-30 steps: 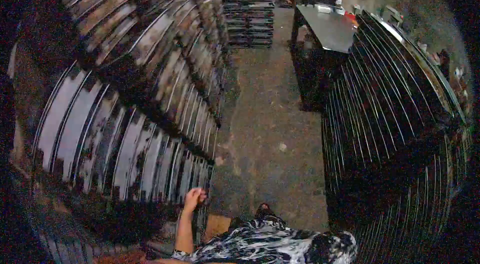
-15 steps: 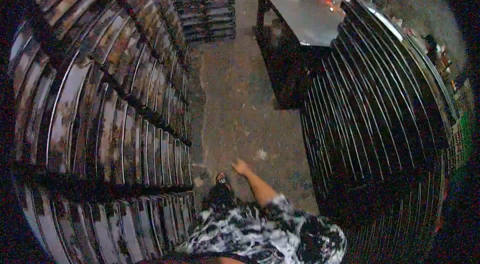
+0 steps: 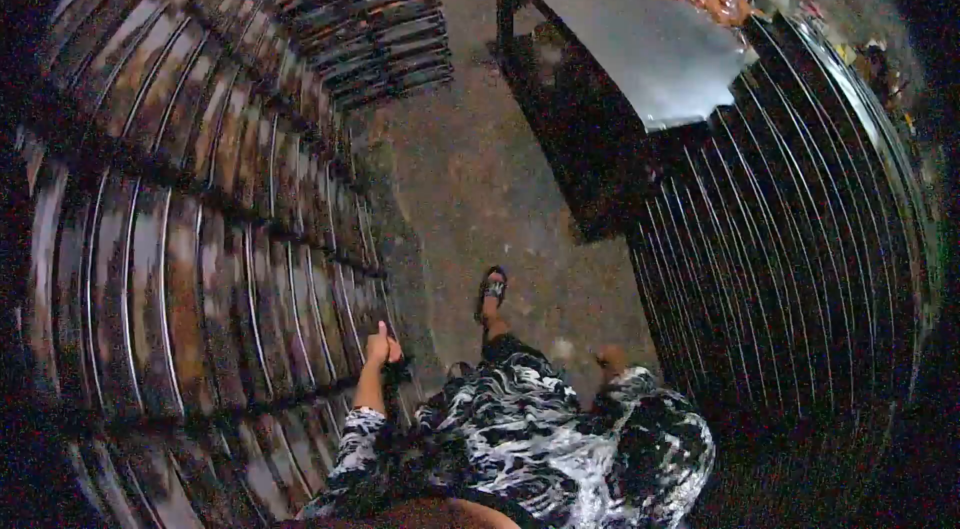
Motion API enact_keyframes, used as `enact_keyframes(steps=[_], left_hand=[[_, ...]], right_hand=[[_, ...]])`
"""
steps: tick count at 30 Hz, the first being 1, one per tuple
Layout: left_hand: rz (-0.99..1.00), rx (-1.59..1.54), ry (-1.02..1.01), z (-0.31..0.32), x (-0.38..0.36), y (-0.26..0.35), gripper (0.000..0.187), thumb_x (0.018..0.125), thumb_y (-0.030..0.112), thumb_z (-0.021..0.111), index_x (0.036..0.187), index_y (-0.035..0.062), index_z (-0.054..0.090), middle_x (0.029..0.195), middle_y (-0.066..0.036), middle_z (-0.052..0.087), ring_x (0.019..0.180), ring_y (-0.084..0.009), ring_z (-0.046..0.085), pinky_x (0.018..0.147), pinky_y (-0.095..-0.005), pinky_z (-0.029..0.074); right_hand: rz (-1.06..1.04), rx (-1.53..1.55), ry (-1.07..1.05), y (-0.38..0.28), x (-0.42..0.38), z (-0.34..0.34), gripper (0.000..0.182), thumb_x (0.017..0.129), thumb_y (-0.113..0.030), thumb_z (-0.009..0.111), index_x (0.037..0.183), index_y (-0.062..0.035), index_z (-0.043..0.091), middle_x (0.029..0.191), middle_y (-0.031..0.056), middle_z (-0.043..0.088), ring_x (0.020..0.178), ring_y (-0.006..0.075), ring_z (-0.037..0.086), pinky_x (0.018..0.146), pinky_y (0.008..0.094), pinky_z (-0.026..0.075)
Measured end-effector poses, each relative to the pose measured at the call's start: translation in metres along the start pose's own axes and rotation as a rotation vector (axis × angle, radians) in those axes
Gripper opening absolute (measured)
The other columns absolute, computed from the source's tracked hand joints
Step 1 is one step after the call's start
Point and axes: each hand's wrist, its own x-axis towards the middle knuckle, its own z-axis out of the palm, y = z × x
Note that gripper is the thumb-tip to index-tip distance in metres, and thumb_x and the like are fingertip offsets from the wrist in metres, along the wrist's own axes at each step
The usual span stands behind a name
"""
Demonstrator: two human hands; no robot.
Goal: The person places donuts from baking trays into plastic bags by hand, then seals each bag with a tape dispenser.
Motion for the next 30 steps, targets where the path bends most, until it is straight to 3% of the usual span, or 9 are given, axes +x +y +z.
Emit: enact_keyframes(steps=[3, 5, 6, 9, 13, 14, 18, 23, 30], left_hand=[[0.288, 0.570, 0.195, -0.017, 0.126, 0.000, 0.053, 0.082, 0.046, 0.040, 0.085, -0.0031, 0.058, 0.077, -0.022, 0.059, 0.066, -0.0297, 0.059, 0.053, -0.0386, 0.045], [0.084, 0.400, 0.398, -0.004, 0.122, 0.021, 0.038, 0.081, 0.034, 0.044, 0.090, -0.0002, 0.058, 0.087, -0.023, 0.058, 0.078, -0.0337, 0.057, 0.064, -0.0421, 0.045], [0.176, 0.696, 0.136, -0.011, 0.105, 0.039, 0.033, 0.081, 0.031, 0.045, 0.094, 0.0039, 0.059, 0.088, -0.021, 0.058, 0.079, -0.0344, 0.057, 0.066, -0.0428, 0.045], [0.160, 1.112, -0.011, -0.018, 0.129, -0.008, 0.033, 0.082, 0.032, 0.043, 0.091, 0.0045, 0.059, 0.081, -0.018, 0.060, 0.077, -0.0327, 0.057, 0.068, -0.0426, 0.044], [0.254, 1.079, -0.036, -0.043, 0.210, 0.074, 0.032, 0.082, 0.032, 0.043, 0.090, 0.0044, 0.059, 0.081, -0.018, 0.060, 0.077, -0.0328, 0.057, 0.067, -0.0424, 0.044], [0.285, 1.059, -0.001, -0.018, 0.219, 0.074, 0.032, 0.082, 0.032, 0.043, 0.090, 0.0044, 0.059, 0.081, -0.017, 0.060, 0.077, -0.0329, 0.057, 0.067, -0.0424, 0.044], [0.349, 1.017, 0.027, -0.033, 0.358, 0.209, 0.032, 0.082, 0.031, 0.044, 0.089, 0.0044, 0.060, 0.080, -0.017, 0.060, 0.076, -0.0330, 0.057, 0.067, -0.0422, 0.044], [0.409, 0.996, 0.058, -0.057, 0.484, 0.391, 0.031, 0.082, 0.031, 0.044, 0.087, 0.0043, 0.060, 0.079, -0.016, 0.060, 0.076, -0.0332, 0.057, 0.066, -0.0419, 0.044], [0.499, 0.973, 0.041, 0.087, 0.646, 0.703, 0.030, 0.082, 0.030, 0.045, 0.085, 0.0042, 0.060, 0.078, -0.016, 0.060, 0.075, -0.0334, 0.057, 0.065, -0.0416, 0.044]], right_hand=[[0.104, 0.174, -0.018, 0.049, 0.107, -0.016, 0.032, 0.076, -0.034, 0.052, 0.083, -0.0043, 0.062, 0.075, 0.0172, 0.060, 0.060, 0.0303, 0.056, 0.055, 0.0405, 0.043], [0.202, 0.350, -0.026, 0.069, 0.205, -0.075, 0.033, 0.076, -0.034, 0.052, 0.082, -0.0037, 0.062, 0.074, 0.0168, 0.060, 0.059, 0.0294, 0.055, 0.054, 0.0397, 0.043], [0.246, 0.444, -0.034, 0.067, 0.264, -0.112, 0.033, 0.076, -0.034, 0.052, 0.082, -0.0034, 0.062, 0.073, 0.0166, 0.060, 0.058, 0.0290, 0.055, 0.053, 0.0393, 0.043], [0.402, 0.748, -0.087, 0.014, 0.373, -0.213, 0.033, 0.077, -0.034, 0.052, 0.080, -0.0024, 0.062, 0.071, 0.0160, 0.060, 0.056, 0.0277, 0.054, 0.052, 0.0381, 0.043], [0.688, 0.990, -0.203, -0.005, 0.527, -0.354, 0.038, 0.077, -0.036, 0.054, 0.082, 0.0012, 0.060, 0.066, 0.0125, 0.058, 0.052, 0.0209, 0.052, 0.050, 0.0351, 0.041], [0.534, 1.234, 0.029, -0.003, 0.548, -0.409, 0.043, 0.076, -0.039, 0.055, 0.088, 0.0014, 0.058, 0.070, 0.0104, 0.058, 0.057, 0.0200, 0.053, 0.054, 0.0347, 0.042], [0.321, 1.352, 0.265, 0.019, 0.764, -0.511, 0.049, 0.077, -0.039, 0.055, 0.101, 0.0037, 0.053, 0.087, 0.0140, 0.059, 0.082, 0.0197, 0.055, 0.071, 0.0321, 0.044], [0.080, 1.032, 0.004, 0.068, 0.886, -0.641, 0.051, 0.079, -0.036, 0.055, 0.110, 0.0030, 0.048, 0.098, 0.0165, 0.058, 0.090, 0.0217, 0.055, 0.079, 0.0324, 0.042], [0.431, 1.533, 0.213, 0.254, 0.908, -0.698, 0.043, 0.082, -0.029, 0.054, 0.112, 0.0009, 0.048, 0.090, 0.0062, 0.057, 0.076, 0.0124, 0.053, 0.069, 0.0247, 0.043]])
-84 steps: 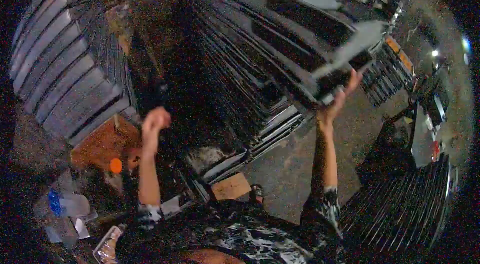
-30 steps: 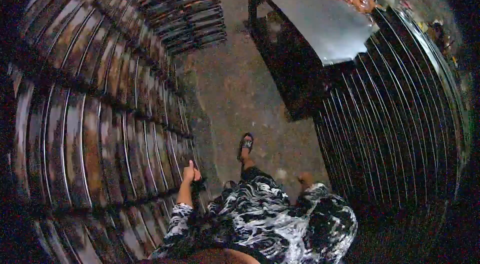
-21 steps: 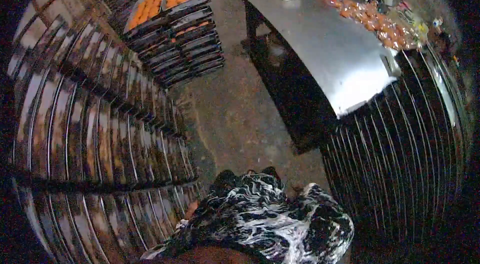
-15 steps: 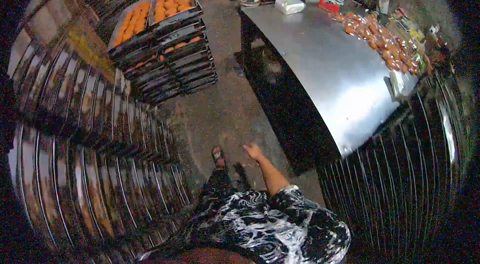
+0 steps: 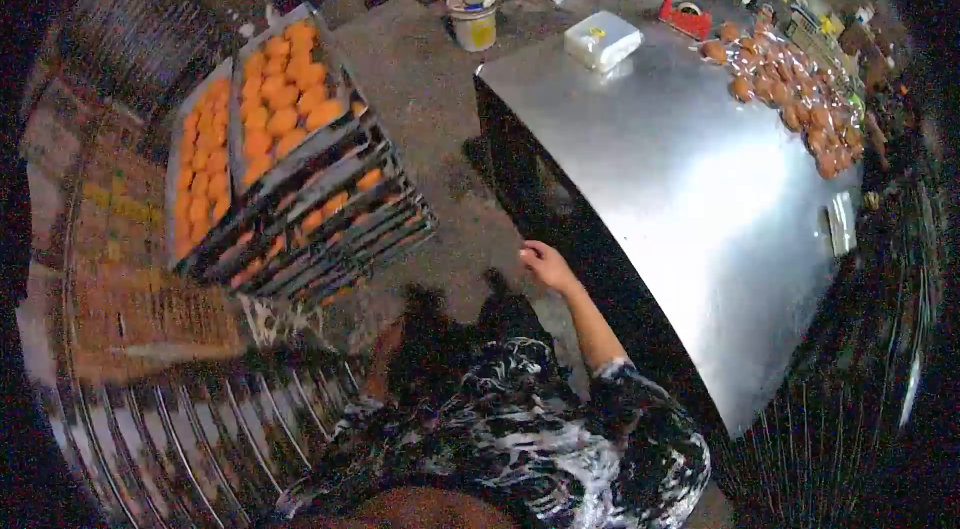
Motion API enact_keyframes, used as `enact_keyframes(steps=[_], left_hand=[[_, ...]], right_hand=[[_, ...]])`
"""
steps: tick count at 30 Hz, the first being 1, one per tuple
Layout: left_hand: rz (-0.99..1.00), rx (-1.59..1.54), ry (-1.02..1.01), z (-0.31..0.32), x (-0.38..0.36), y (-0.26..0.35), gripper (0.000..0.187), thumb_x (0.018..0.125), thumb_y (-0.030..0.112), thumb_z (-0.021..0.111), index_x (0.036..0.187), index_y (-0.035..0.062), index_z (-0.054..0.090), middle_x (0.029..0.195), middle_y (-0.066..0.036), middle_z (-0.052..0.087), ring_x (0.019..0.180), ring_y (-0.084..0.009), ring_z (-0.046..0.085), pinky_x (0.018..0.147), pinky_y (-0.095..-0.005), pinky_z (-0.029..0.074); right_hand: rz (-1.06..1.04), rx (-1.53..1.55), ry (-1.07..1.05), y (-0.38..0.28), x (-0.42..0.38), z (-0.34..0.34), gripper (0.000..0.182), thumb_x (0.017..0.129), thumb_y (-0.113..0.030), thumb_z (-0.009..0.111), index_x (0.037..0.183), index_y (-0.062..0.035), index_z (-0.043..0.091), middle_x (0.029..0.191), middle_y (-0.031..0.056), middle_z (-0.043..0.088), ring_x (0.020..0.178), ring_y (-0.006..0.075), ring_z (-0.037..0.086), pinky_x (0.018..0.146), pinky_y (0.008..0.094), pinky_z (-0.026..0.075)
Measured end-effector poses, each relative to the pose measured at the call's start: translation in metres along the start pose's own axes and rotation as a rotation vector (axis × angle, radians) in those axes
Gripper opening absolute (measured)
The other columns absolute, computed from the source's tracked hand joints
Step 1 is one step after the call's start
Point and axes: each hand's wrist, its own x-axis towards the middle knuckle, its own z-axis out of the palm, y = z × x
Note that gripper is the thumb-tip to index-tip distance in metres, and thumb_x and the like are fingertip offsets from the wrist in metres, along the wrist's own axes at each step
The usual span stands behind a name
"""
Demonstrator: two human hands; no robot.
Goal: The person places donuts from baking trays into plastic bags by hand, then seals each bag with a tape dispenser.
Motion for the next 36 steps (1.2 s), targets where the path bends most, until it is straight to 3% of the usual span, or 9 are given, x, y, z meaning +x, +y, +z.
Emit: enact_keyframes(steps=[4, 6, 7, 9, 13, 16, 22, 33, 36], left_hand=[[-0.001, -0.286, 0.016, -0.057, 0.146, 0.135, 0.032, 0.081, 0.032, 0.048, 0.081, 0.0030, 0.061, 0.080, -0.015, 0.060, 0.074, -0.0337, 0.056, 0.065, -0.0407, 0.043], [0.520, -0.079, 0.344, -0.052, 0.254, 0.167, 0.032, 0.078, 0.033, 0.052, 0.083, 0.0024, 0.061, 0.083, -0.016, 0.060, 0.075, -0.0341, 0.056, 0.067, -0.0395, 0.042], [0.549, -0.084, 0.355, -0.074, 0.295, 0.206, 0.032, 0.078, 0.033, 0.052, 0.083, 0.0024, 0.061, 0.083, -0.016, 0.060, 0.075, -0.0341, 0.056, 0.067, -0.0395, 0.042], [0.273, -0.248, 0.177, -0.112, 0.341, 0.242, 0.029, 0.077, 0.030, 0.054, 0.083, 0.0021, 0.062, 0.082, -0.017, 0.061, 0.077, -0.0338, 0.056, 0.069, -0.0378, 0.042], [0.018, -0.433, 0.327, -0.202, 0.378, 0.314, 0.030, 0.076, 0.027, 0.056, 0.069, -0.0016, 0.061, 0.062, -0.014, 0.059, 0.060, -0.0285, 0.057, 0.062, -0.0392, 0.041], [-0.226, -0.810, 0.070, -0.239, 0.435, 0.329, 0.024, 0.079, 0.024, 0.052, 0.071, 0.0014, 0.054, 0.056, -0.006, 0.050, 0.043, -0.0172, 0.049, 0.035, -0.0288, 0.037], [-0.516, -0.908, -0.073, -0.237, 0.478, 0.262, 0.020, 0.079, 0.019, 0.047, 0.090, 0.0017, 0.050, 0.060, -0.008, 0.048, 0.043, -0.0184, 0.047, 0.035, -0.0317, 0.038], [-0.254, -0.977, -0.202, -0.246, 0.602, 0.366, 0.028, 0.084, 0.030, 0.048, 0.091, 0.0032, 0.048, 0.063, -0.006, 0.048, 0.046, -0.0169, 0.046, 0.039, -0.0296, 0.040], [-0.267, -0.928, -0.274, -0.230, 0.551, 0.293, 0.029, 0.084, 0.031, 0.048, 0.092, 0.0031, 0.048, 0.064, -0.006, 0.048, 0.048, -0.0167, 0.046, 0.040, -0.0294, 0.040]], right_hand=[[0.080, 0.172, 0.209, 0.009, 0.081, -0.084, 0.041, 0.084, -0.026, 0.051, 0.115, 0.0003, 0.044, 0.094, 0.0070, 0.056, 0.072, 0.0144, 0.057, 0.061, 0.0260, 0.046], [0.223, 0.396, 0.140, -0.002, 0.109, -0.116, 0.039, 0.085, -0.025, 0.049, 0.113, 0.0008, 0.044, 0.090, 0.0095, 0.058, 0.065, 0.0164, 0.058, 0.055, 0.0263, 0.047], [0.352, 0.588, 0.027, -0.024, 0.123, -0.135, 0.038, 0.086, -0.025, 0.047, 0.112, 0.0010, 0.044, 0.088, 0.0108, 0.059, 0.061, 0.0172, 0.059, 0.051, 0.0263, 0.047], [0.238, 0.284, 0.026, -0.049, 0.155, -0.154, 0.034, 0.086, -0.027, 0.045, 0.106, 0.0010, 0.050, 0.074, 0.0085, 0.063, 0.050, 0.0126, 0.056, 0.038, 0.0211, 0.039], [0.142, 0.450, -0.008, -0.122, 0.168, -0.186, 0.049, 0.084, -0.035, 0.049, 0.111, 0.0047, 0.046, 0.073, 0.0102, 0.063, 0.042, 0.0098, 0.053, 0.032, 0.0186, 0.034], [0.123, 0.379, 0.140, -0.146, 0.192, -0.210, 0.048, 0.084, -0.034, 0.050, 0.113, 0.0038, 0.046, 0.074, 0.0087, 0.061, 0.046, 0.0075, 0.049, 0.038, 0.0195, 0.038], [0.170, 0.480, 0.344, -0.166, 0.174, -0.247, 0.044, 0.084, -0.027, 0.051, 0.114, 0.0039, 0.044, 0.079, 0.0065, 0.059, 0.057, 0.0060, 0.050, 0.045, 0.0183, 0.040], [0.339, 0.352, 0.469, -0.184, 0.256, -0.264, 0.045, 0.083, -0.032, 0.052, 0.114, 0.0000, 0.046, 0.081, 0.0039, 0.060, 0.053, 0.0074, 0.050, 0.045, 0.0186, 0.038], [0.289, 0.173, 0.476, -0.198, 0.262, -0.280, 0.048, 0.083, -0.035, 0.052, 0.116, -0.0005, 0.044, 0.081, 0.0077, 0.058, 0.055, 0.0095, 0.051, 0.049, 0.0244, 0.042]])
